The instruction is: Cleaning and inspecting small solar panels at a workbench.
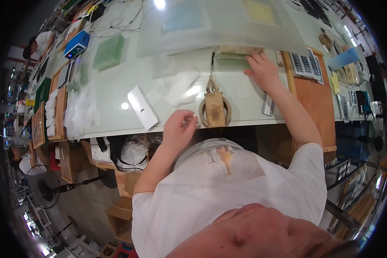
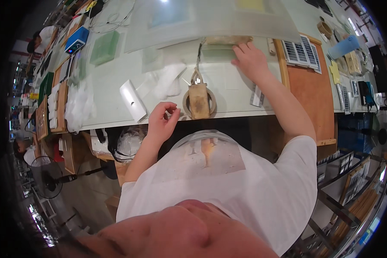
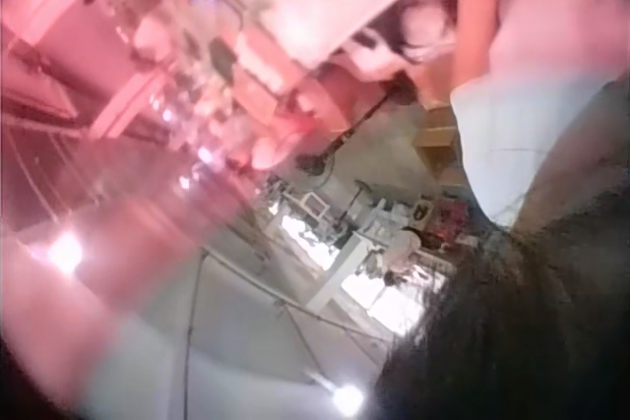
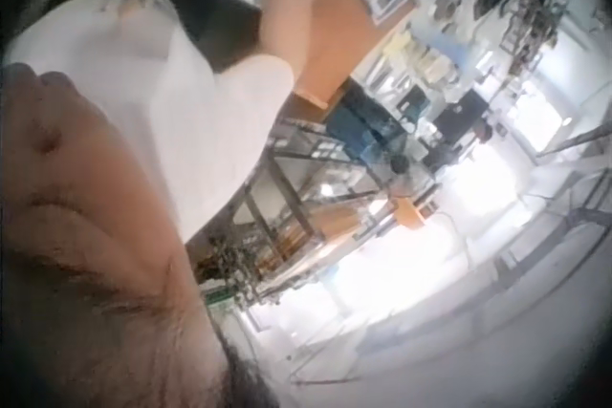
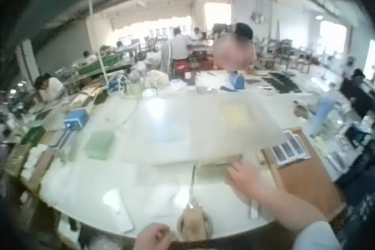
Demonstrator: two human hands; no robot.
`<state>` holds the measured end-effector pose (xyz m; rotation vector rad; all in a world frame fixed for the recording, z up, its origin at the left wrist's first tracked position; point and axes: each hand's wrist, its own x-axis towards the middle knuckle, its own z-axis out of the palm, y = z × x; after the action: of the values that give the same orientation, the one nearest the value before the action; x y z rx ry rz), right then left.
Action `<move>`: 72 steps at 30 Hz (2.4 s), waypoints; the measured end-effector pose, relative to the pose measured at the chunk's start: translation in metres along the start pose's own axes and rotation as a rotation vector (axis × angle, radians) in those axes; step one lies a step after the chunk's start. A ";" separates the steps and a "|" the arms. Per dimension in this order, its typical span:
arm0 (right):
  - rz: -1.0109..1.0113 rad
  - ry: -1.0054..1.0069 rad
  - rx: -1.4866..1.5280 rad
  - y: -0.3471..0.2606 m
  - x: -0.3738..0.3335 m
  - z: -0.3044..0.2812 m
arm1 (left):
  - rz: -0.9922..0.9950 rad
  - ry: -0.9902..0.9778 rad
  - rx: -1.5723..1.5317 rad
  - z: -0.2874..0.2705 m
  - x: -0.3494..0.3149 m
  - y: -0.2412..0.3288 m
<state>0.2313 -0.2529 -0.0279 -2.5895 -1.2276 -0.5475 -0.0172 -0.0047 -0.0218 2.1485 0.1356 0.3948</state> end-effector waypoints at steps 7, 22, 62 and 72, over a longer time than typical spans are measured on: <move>-0.208 -0.035 -0.192 0.009 0.019 0.018 | -0.062 0.042 -0.016 -0.019 -0.017 -0.020; -0.345 -0.235 -0.071 0.013 0.027 -0.002 | -0.126 -0.006 -0.031 -0.029 -0.019 -0.022; -0.354 -0.167 -0.187 0.011 0.035 -0.017 | -0.169 -0.038 -0.021 -0.034 -0.020 -0.015; -0.403 -0.232 -0.124 0.015 0.014 -0.032 | 0.261 -0.128 0.084 0.040 0.160 -0.041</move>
<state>0.2438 -0.2643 0.0057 -2.5680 -1.8700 -0.4094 0.1494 0.0262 -0.0398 2.2742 -0.2063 0.4047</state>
